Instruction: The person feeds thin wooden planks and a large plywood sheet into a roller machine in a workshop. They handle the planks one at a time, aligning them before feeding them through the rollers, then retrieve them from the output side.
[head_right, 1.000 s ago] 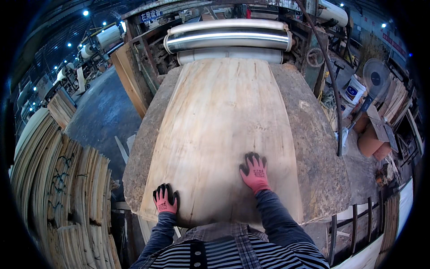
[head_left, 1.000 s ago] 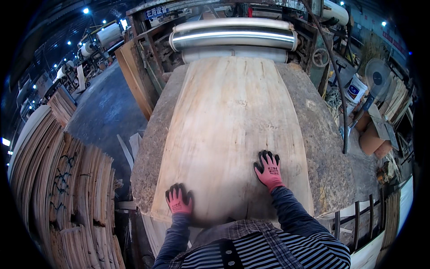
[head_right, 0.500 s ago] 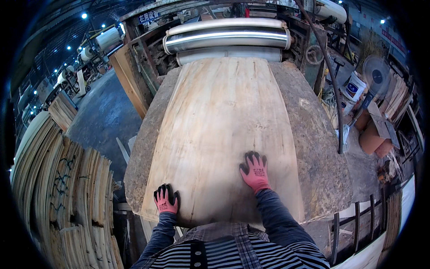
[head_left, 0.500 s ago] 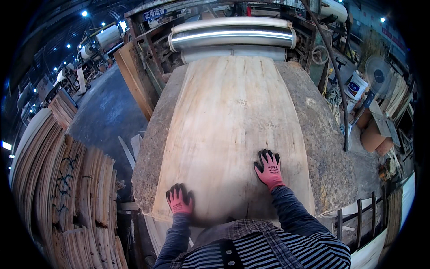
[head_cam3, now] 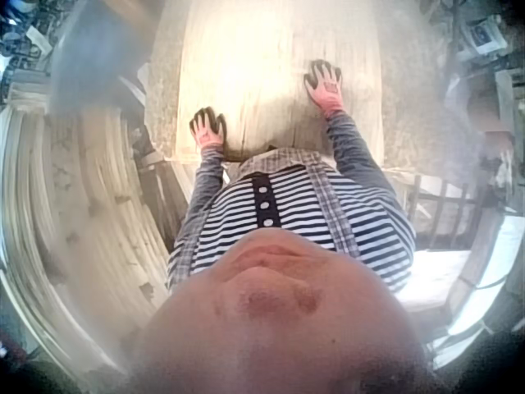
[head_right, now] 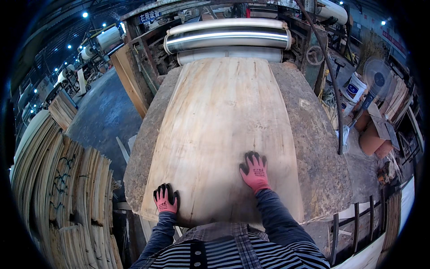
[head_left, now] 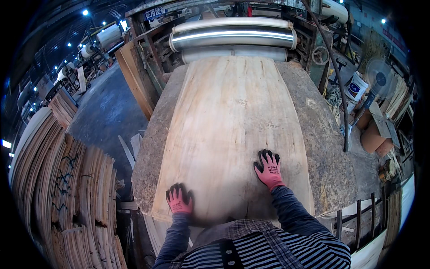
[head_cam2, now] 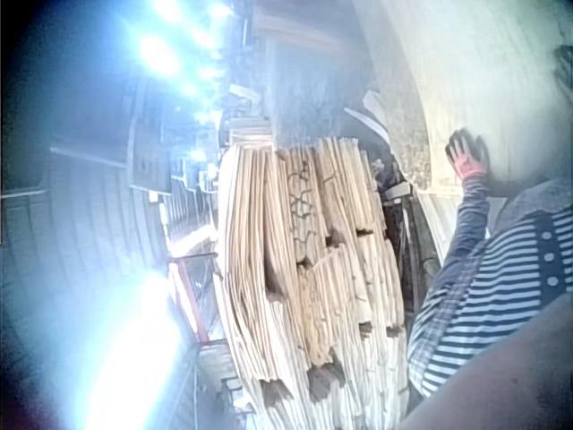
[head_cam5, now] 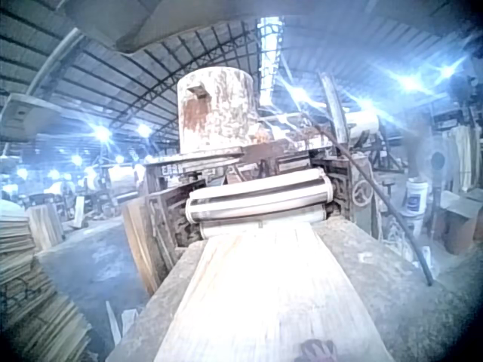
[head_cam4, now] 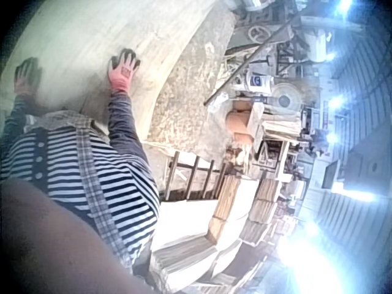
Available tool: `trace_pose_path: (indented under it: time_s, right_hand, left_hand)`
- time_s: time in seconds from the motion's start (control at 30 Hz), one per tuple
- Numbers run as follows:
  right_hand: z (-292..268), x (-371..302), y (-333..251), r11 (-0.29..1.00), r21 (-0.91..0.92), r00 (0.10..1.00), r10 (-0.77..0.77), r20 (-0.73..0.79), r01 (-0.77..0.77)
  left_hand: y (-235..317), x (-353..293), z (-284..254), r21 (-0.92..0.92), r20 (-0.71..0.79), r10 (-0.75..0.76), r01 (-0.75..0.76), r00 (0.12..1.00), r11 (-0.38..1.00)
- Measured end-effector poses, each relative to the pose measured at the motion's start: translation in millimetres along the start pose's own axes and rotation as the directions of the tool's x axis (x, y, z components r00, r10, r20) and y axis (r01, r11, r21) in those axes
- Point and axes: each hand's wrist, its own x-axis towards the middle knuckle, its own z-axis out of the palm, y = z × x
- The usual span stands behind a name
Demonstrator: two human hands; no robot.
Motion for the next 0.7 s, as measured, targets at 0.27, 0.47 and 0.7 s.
trace_pose_path:
  time_s: [0.27,0.47,0.7]
  right_hand:
    - [-1.1,-0.2,-1.0,1.0,-0.005,1.0,-0.004,-0.007,0.004]
    - [3.2,-0.2,1.6,1.0,0.005,0.999,-0.023,-0.04,0.023]
    - [2.7,-0.2,1.5,1.0,0.007,0.999,-0.028,-0.041,0.028]
  left_hand:
    - [-1.7,-0.6,1.5,0.007,0.03,-0.025,0.024,0.999,1.0]
    - [-0.3,-0.3,-0.3,0.013,0.043,-0.033,0.032,0.999,0.999]
    - [1.0,0.5,-2.1,0.009,0.046,-0.025,0.025,0.999,1.0]
